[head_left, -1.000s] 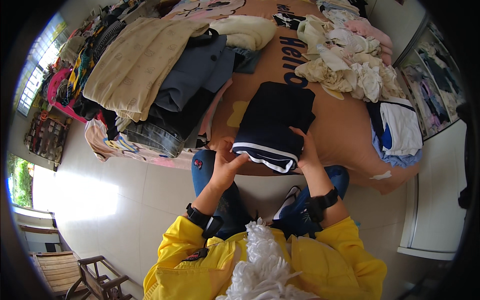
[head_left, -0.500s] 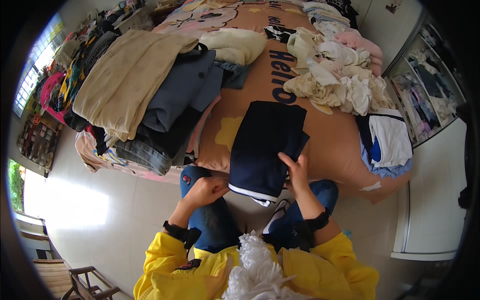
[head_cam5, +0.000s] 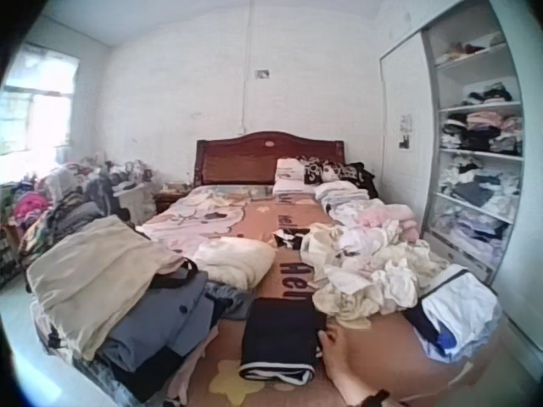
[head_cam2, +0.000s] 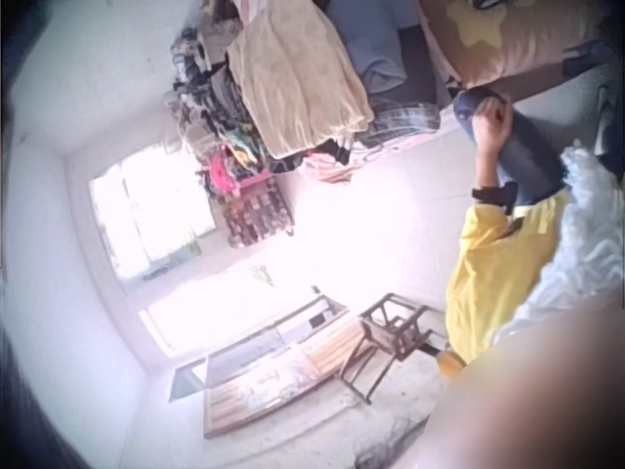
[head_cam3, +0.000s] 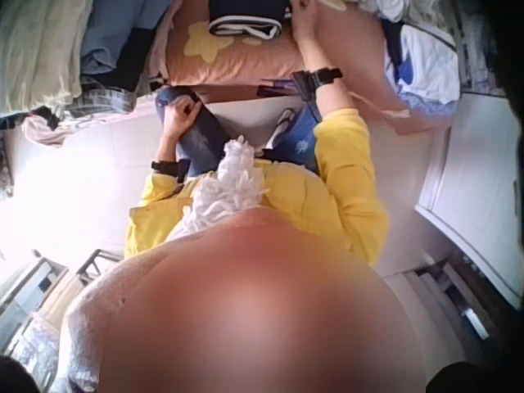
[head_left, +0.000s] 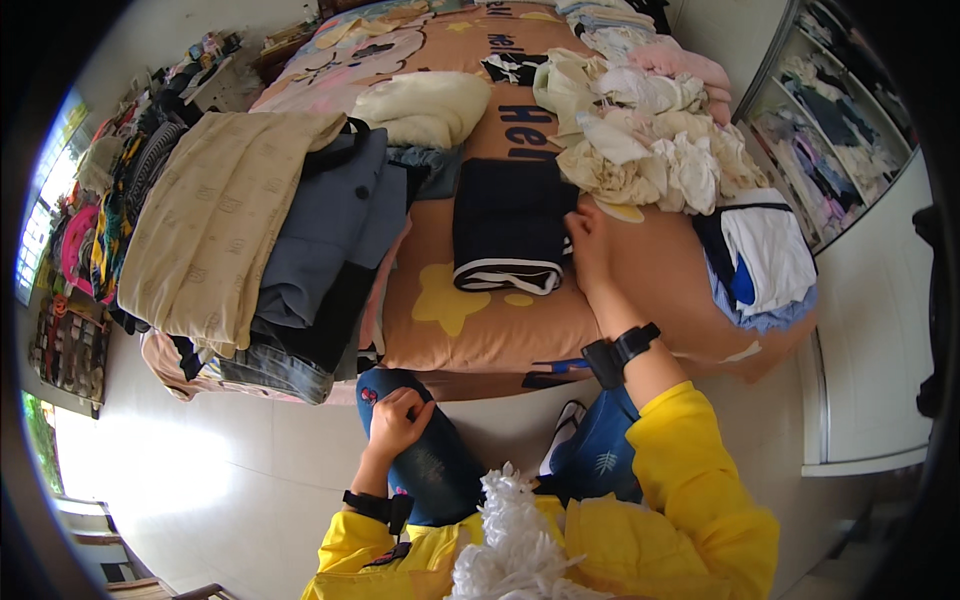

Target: The person sits on the floor and folds various garments on a bed, including a dark blue jacket and several white items. Each item is smoothed, folded, and stacked on the bed.

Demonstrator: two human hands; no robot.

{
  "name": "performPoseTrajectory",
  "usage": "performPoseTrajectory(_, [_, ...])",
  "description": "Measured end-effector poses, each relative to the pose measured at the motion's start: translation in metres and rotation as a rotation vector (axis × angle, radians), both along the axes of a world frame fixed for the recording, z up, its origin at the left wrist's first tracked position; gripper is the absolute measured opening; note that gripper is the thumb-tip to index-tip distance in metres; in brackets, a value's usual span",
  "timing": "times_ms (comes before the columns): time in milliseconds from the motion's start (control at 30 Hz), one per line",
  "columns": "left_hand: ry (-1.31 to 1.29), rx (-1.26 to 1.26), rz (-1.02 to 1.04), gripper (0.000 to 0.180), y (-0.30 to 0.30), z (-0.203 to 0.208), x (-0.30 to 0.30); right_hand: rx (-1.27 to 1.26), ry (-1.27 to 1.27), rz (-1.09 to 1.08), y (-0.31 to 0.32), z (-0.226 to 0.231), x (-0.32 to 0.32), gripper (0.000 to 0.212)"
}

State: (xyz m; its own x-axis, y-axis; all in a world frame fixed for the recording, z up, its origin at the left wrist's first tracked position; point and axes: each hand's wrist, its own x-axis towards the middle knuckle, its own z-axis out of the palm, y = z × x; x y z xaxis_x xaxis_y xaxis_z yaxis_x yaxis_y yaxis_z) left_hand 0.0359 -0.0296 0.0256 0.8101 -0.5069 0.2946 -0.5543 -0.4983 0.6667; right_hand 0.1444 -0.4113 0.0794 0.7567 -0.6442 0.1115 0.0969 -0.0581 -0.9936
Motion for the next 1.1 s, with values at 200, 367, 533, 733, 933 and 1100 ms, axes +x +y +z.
performPoseTrajectory(200, [-0.231, 0.270, -0.153, 0.017, -0.009, 0.003, 0.001, -0.908, 0.013, -0.101, 0.019, -0.019, -0.075, 0.043])
performPoseTrajectory(367, [-0.172, 0.448, -0.287, 0.020, -0.014, 0.001, 0.001, -1.345, 0.128, -0.159, 0.040, -0.019, -0.130, 0.050])
performPoseTrajectory(533, [-0.256, 0.514, -0.403, 0.020, -0.024, -0.001, -0.004, -1.302, 0.230, -0.374, 0.053, -0.043, -0.119, 0.040])
performPoseTrajectory(733, [-0.254, 0.455, -0.481, 0.016, -0.028, 0.005, -0.012, -1.233, 0.119, -0.499, 0.061, -0.039, -0.123, 0.037])
performPoseTrajectory(933, [-0.198, 0.259, -0.345, 0.028, -0.040, 0.028, -0.018, -1.347, 0.152, -0.501, 0.057, -0.040, -0.124, 0.041])
performPoseTrajectory(1100, [-0.487, 0.298, -0.170, 0.023, -0.047, 0.068, -0.017, -1.305, 0.196, -0.389, 0.054, -0.046, -0.118, 0.051])
